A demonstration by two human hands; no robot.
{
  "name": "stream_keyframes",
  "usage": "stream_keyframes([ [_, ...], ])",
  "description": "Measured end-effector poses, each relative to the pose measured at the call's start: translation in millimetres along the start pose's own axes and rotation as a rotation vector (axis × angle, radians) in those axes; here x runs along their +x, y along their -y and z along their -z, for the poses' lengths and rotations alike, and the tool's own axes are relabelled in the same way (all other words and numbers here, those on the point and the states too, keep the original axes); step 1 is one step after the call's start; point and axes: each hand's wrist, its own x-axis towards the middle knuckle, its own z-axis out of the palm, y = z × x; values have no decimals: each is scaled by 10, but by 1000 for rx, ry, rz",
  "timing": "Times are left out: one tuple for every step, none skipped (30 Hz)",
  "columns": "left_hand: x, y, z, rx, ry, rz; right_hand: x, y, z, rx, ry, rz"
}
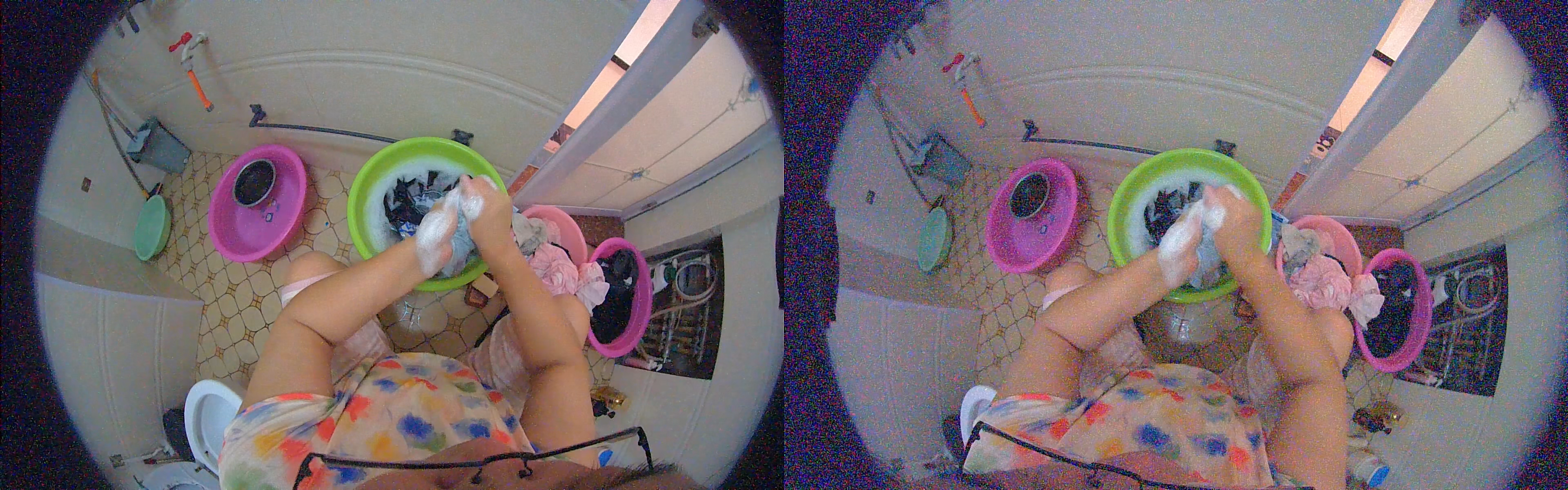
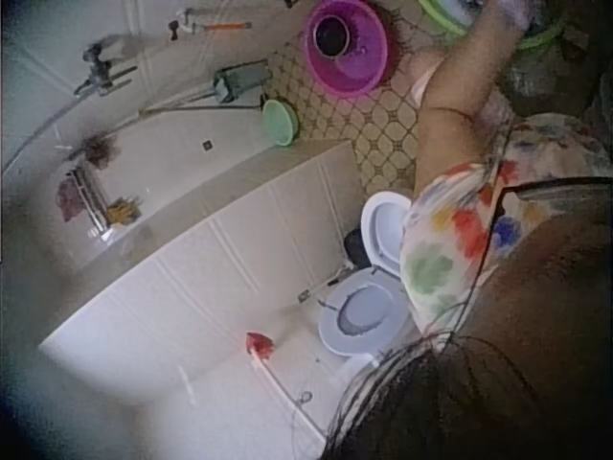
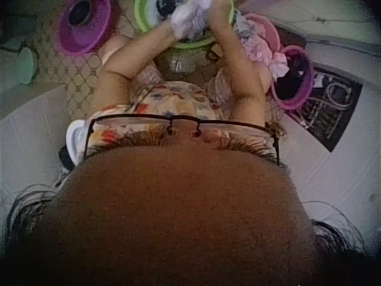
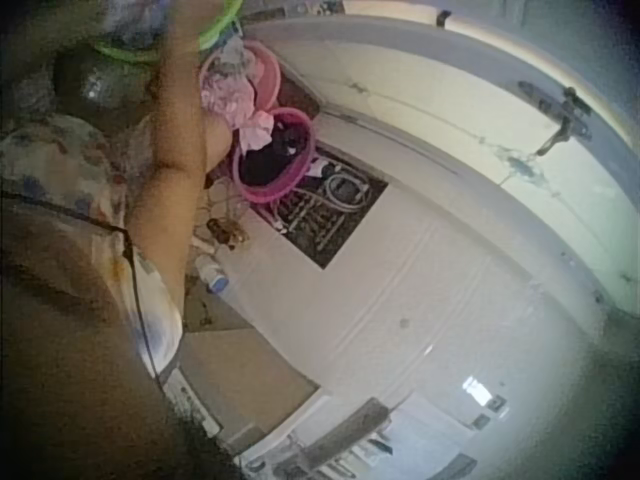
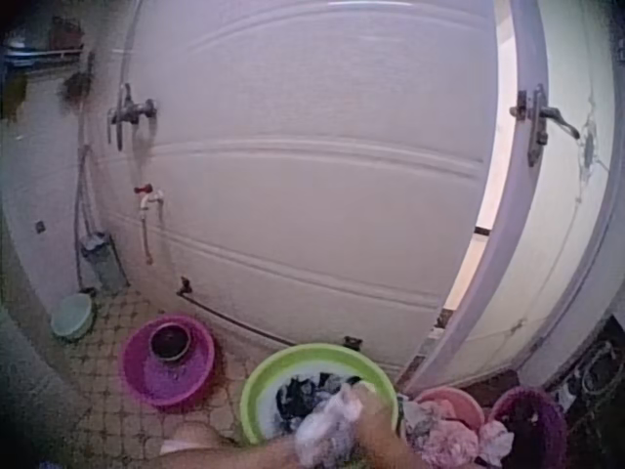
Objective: The person hand washes a light blue garment in a green basin filled with soapy water. They repeatedly scrub, squeeze, and rinse the fabric by hand, then wring it out and place it into a pink basin.
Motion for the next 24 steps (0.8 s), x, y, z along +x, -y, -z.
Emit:
stream_keyframes([
  [8, 18, 64, -23, 26, -25, 44, 69, 66, 2, 57, -87],
  [82, 84, 188, -45, 56, -45, 49, 131, 72, 12, 32, -109],
  [165, 147, 312, -66, 88, -64, 11, 143, 23, 4, 18, 6],
  [248, 172, 447, -117, 204, 21, -53, 110, -60, -5, 2, 117],
  [332, 168, 614, -169, 320, 106, -111, 108, -117, -16, -13, 228],
  [423, 178, 779, -222, 430, 187, -183, 210, -127, -90, 44, 300],
  [556, 206, 950, -346, 563, 178, -272, 371, -109, -162, 102, 377],
  [671, 190, 1032, -469, 700, 173, -289, 403, -110, -175, 110, 412],
  [695, 233, 1126, -454, 671, 146, -307, 441, -113, -187, 118, 449],
  [706, 252, 1129, -439, 646, 129, -285, 374, -139, -143, 77, 439],
  [566, 281, 945, -290, 464, 110, -261, 259, -131, -112, 31, 417],
  [371, 238, 688, -139, 283, 82, -199, 179, -72, -67, 40, 278],
  [214, 135, 461, 14, 92, 41, -118, 113, -23, -9, 54, 149],
  [137, 37, 182, -77, -55, 118, -48, 67, 33, 47, 68, 20],
  [140, 32, 221, -110, 2, 131, 8, 52, 85, 33, 106, -25],
  [153, 5, 237, -140, 62, 149, 66, 32, 149, 17, 141, -74],
  [152, -15, 251, -169, 122, 167, 84, 15, 187, 1, 175, -124],
  [122, -36, 278, -183, 113, 209, 58, -6, 182, 94, 155, -199],
  [51, -142, 190, -193, 111, 258, 29, -68, 174, 181, 126, -279],
  [-9, -232, 173, -208, 101, 298, 1, -114, 142, 275, 106, -352],
  [9, -270, 232, -199, 75, 287, -37, -203, 117, 301, 90, -324],
  [35, -321, 311, -191, 47, 269, -78, -296, 94, 330, 78, -292],
  [45, -385, 321, -184, 19, 259, -100, -372, 106, 357, 63, -266],
  [40, -449, 312, -189, 17, 277, -111, -441, 133, 377, 102, -256],
])
